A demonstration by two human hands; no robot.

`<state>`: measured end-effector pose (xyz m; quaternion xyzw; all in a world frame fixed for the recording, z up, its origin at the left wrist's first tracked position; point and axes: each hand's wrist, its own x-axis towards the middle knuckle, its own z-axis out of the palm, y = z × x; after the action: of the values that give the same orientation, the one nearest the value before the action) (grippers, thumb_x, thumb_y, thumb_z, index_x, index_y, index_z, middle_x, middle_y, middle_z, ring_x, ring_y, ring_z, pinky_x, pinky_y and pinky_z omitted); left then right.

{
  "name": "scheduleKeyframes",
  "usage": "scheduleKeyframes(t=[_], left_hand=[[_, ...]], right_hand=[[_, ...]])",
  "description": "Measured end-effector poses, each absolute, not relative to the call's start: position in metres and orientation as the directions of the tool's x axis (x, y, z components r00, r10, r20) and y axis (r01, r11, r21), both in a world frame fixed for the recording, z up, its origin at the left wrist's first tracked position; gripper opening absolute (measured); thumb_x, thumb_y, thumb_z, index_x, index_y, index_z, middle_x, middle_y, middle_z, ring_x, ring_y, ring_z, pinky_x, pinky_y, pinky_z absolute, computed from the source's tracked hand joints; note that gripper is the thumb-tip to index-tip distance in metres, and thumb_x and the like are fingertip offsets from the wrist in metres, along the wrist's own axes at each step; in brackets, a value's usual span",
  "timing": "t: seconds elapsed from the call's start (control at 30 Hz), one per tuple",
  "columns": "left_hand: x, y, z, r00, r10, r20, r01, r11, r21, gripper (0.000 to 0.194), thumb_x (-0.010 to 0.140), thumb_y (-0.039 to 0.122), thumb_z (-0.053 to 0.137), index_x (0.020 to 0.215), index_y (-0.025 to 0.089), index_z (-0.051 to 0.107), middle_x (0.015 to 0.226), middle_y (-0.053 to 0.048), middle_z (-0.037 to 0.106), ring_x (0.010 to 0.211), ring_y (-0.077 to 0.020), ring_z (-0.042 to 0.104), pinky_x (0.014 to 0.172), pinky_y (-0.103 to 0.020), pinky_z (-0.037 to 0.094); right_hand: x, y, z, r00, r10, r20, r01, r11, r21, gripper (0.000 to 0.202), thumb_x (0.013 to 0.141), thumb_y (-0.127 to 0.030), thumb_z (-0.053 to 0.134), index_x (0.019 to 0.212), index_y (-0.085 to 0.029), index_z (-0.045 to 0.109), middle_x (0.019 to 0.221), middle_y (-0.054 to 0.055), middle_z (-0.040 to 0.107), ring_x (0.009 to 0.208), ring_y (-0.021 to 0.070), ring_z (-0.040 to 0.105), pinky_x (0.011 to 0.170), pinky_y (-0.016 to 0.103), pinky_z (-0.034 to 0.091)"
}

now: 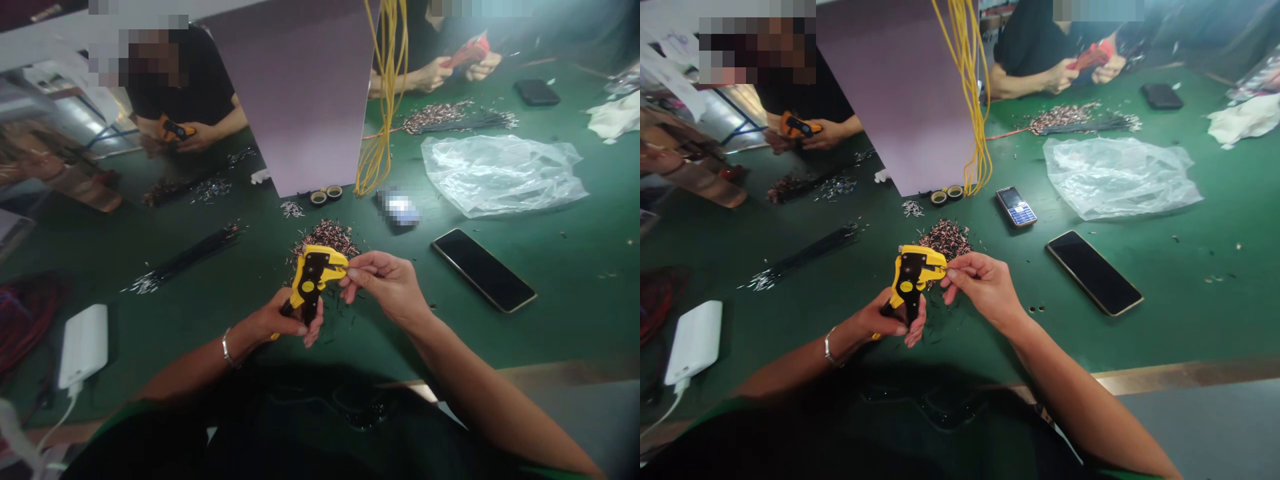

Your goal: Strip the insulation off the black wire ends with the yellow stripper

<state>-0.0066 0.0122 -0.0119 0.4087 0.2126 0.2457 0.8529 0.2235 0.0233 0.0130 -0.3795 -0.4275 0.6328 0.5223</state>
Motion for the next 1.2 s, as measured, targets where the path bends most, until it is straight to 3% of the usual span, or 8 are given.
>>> scheduleKeyframes(t=[0.37, 0.7, 1.2], left_hand=[[-0.005, 0.0114, -0.0108, 0.766, 0.622, -0.162, -0.233, 0.504, 0.832, 0.032, 0.071, 0.023, 0.081, 0.096, 0.011, 0.064, 0.075, -0.005, 0.062, 0.062, -0.0156, 0.06, 0.059, -0.032, 0.052], [-0.006, 0.0098, -0.0118, 0.739, 0.65, -0.178, -0.22, 0.483, 0.847, 0.029, 0.072, 0.021, 0.081, 0.092, 0.011, 0.064, 0.073, -0.004, 0.062, 0.058, -0.0149, 0.06, 0.055, -0.031, 0.052], [-0.0069, 0.0074, -0.0137, 0.679, 0.71, -0.186, -0.183, 0.41, 0.893, 0.023, 0.077, 0.023, 0.08, 0.083, 0.011, 0.061, 0.052, 0.0, 0.061, 0.04, -0.0109, 0.055, 0.043, -0.023, 0.049]], right_hand=[[0.2231, 0.0223, 0.0144, -0.155, 0.988, -0.005, -0.287, -0.05, -0.957, 0.013, 0.074, -0.028, 0.078, 0.076, -0.019, 0.068, 0.066, 0.002, 0.074, 0.049, 0.0156, 0.068, 0.054, 0.034, 0.057], [0.2235, 0.0231, 0.013, -0.189, 0.982, -0.014, -0.346, -0.08, -0.935, 0.017, 0.074, -0.03, 0.079, 0.08, -0.019, 0.068, 0.068, 0.002, 0.075, 0.05, 0.016, 0.07, 0.054, 0.032, 0.057], [0.223, 0.0267, 0.012, -0.202, 0.978, -0.05, -0.373, -0.124, -0.919, 0.025, 0.072, -0.037, 0.082, 0.081, -0.02, 0.066, 0.068, 0.002, 0.075, 0.05, 0.0167, 0.069, 0.056, 0.035, 0.059]])
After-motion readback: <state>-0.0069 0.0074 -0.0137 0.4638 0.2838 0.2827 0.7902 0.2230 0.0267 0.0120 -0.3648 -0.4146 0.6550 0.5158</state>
